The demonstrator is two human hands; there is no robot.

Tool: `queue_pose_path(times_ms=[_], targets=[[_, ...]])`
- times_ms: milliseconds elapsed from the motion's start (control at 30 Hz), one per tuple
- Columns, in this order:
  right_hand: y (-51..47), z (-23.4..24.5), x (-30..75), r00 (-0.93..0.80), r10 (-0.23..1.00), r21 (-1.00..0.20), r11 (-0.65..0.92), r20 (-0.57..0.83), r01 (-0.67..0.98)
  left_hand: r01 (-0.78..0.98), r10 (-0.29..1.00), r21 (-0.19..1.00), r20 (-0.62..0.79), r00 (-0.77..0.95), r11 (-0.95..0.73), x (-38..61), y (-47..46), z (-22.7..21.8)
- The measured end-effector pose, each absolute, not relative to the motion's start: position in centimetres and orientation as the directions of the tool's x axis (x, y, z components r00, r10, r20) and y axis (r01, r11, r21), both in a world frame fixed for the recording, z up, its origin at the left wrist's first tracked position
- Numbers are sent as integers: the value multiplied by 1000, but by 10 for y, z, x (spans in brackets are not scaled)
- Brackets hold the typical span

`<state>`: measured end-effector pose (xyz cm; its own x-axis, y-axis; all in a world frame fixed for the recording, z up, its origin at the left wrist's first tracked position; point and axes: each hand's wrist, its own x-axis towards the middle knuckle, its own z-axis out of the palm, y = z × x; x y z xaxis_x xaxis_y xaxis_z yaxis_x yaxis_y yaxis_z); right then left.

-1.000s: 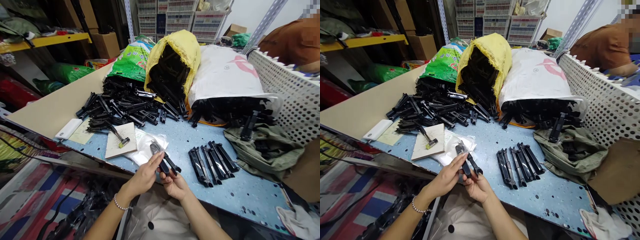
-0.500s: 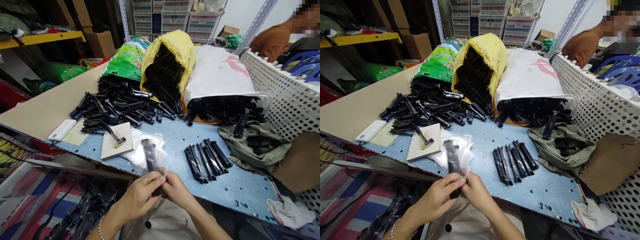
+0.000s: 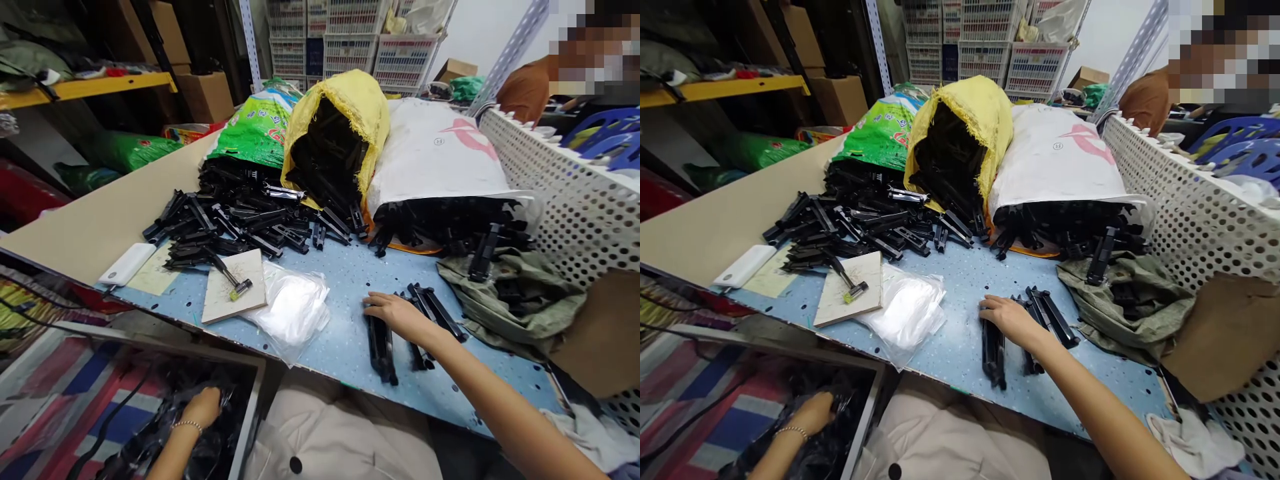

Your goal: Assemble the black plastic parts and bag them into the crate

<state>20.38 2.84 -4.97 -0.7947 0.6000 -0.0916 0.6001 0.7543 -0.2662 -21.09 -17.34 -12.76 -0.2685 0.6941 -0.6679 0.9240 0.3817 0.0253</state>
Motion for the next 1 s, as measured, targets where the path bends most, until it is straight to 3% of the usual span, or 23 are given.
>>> queue_pose_path(times_ms=[67, 133, 233, 333, 400, 433, 533, 600, 767, 933, 1000], targets=[[24, -43, 213, -771, 623, -369, 692, -129, 621, 916, 738, 56, -612, -283, 398, -194, -166, -119], [15, -40, 219, -719, 677, -505, 569, -160, 649, 907, 869, 196, -418, -266, 372, -166, -155, -100], [-1, -43, 216, -603, 772, -759, 268, -198, 593, 901, 991, 426, 55, -120, 86, -114, -133, -78], [-18, -52, 198, -498, 837, -931, -35, -226, 364, 885, 963, 441, 267, 32, -152, -81, -108, -75], [-30, -59, 186, -456, 858, -964, -151, -238, 220, 821, 968, 549, 251, 14, -154, -80, -93, -78], [-36, -61, 181, -445, 859, -967, -201, -252, 159, 741, 980, 662, 196, -25, -113, -85, -87, -79], [-52, -63, 166, -433, 838, -927, -375, -331, -16, 364, 991, 926, -58, -123, 100, -104, -76, -79], [-60, -62, 153, -452, 804, -868, -482, -385, -117, 201, 973, 960, -166, -162, 197, -111, -72, -78], [-63, -58, 105, -578, 714, -752, -612, -394, -244, -68, 949, 959, -283, -139, 276, -107, -67, -73], [-53, -67, 73, -594, 709, -716, -632, -380, -296, -93, 947, 958, -282, -153, 270, -103, -67, -71], [-49, -72, 71, -587, 711, -682, -649, -386, -337, -21, 953, 971, -236, -190, 237, -99, -71, -73]])
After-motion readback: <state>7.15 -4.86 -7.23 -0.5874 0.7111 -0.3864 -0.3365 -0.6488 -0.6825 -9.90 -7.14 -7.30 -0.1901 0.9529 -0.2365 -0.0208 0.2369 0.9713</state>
